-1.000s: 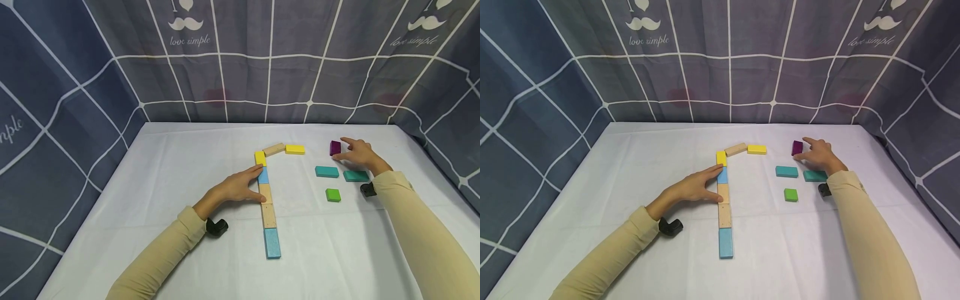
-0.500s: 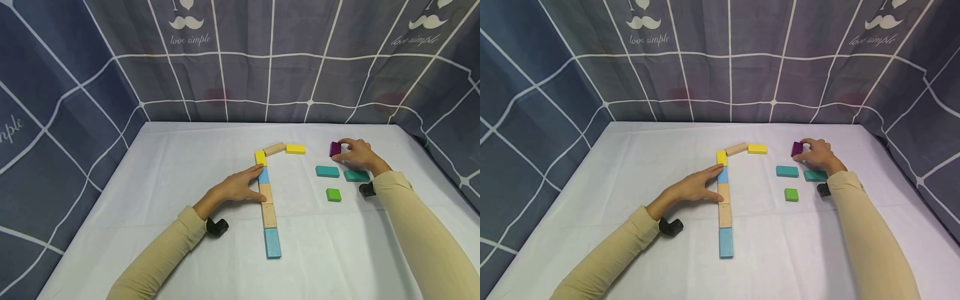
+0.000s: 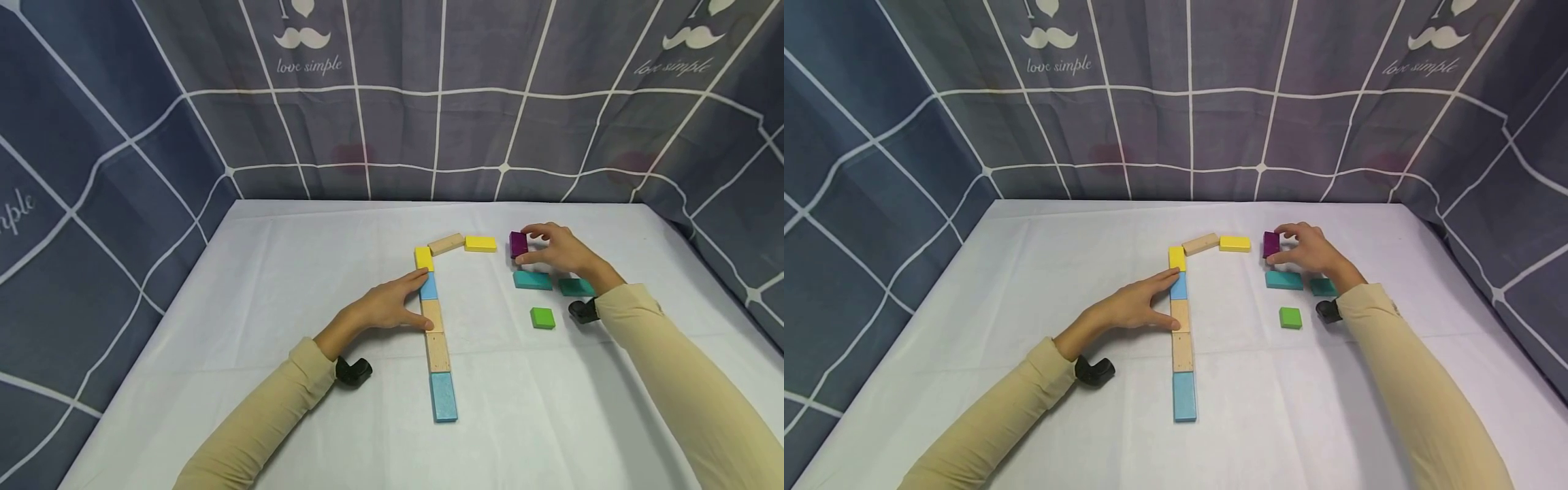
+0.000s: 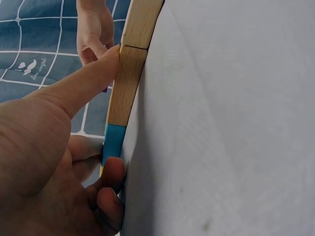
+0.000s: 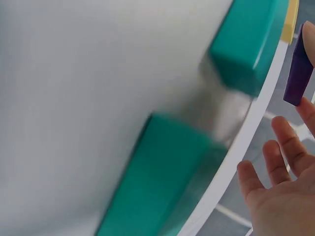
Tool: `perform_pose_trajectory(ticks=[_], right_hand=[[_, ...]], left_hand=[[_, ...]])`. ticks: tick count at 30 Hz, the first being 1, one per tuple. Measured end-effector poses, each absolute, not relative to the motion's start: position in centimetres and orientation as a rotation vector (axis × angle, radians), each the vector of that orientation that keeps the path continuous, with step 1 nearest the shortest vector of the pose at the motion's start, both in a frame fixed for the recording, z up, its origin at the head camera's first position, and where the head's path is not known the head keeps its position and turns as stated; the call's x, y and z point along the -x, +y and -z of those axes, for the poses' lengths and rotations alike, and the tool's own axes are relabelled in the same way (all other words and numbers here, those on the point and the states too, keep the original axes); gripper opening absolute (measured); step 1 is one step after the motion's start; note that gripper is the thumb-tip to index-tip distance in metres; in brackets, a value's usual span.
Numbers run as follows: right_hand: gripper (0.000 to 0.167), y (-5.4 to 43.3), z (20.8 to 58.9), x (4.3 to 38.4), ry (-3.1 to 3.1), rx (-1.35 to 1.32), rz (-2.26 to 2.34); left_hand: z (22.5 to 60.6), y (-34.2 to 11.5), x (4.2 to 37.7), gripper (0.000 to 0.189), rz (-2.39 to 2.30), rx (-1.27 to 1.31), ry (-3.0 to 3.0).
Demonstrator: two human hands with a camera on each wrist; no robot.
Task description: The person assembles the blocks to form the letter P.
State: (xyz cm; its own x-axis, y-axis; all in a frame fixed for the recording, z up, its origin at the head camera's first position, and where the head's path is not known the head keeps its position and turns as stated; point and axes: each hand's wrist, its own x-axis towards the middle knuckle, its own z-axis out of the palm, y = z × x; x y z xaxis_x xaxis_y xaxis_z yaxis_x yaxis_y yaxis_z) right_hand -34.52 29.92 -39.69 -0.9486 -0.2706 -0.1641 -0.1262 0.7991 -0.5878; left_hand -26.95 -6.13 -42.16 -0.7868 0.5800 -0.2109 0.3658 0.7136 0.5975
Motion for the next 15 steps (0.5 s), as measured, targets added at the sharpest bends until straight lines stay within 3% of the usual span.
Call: perform_pose_trajectory(ticks=[15], right_hand=[[0.071,28.5,40.7,34.2,2.674,0.442,0.845]], left_hand=[[42.1,-6.1,27.0,0.102,-0.760,-0.733,2.535]])
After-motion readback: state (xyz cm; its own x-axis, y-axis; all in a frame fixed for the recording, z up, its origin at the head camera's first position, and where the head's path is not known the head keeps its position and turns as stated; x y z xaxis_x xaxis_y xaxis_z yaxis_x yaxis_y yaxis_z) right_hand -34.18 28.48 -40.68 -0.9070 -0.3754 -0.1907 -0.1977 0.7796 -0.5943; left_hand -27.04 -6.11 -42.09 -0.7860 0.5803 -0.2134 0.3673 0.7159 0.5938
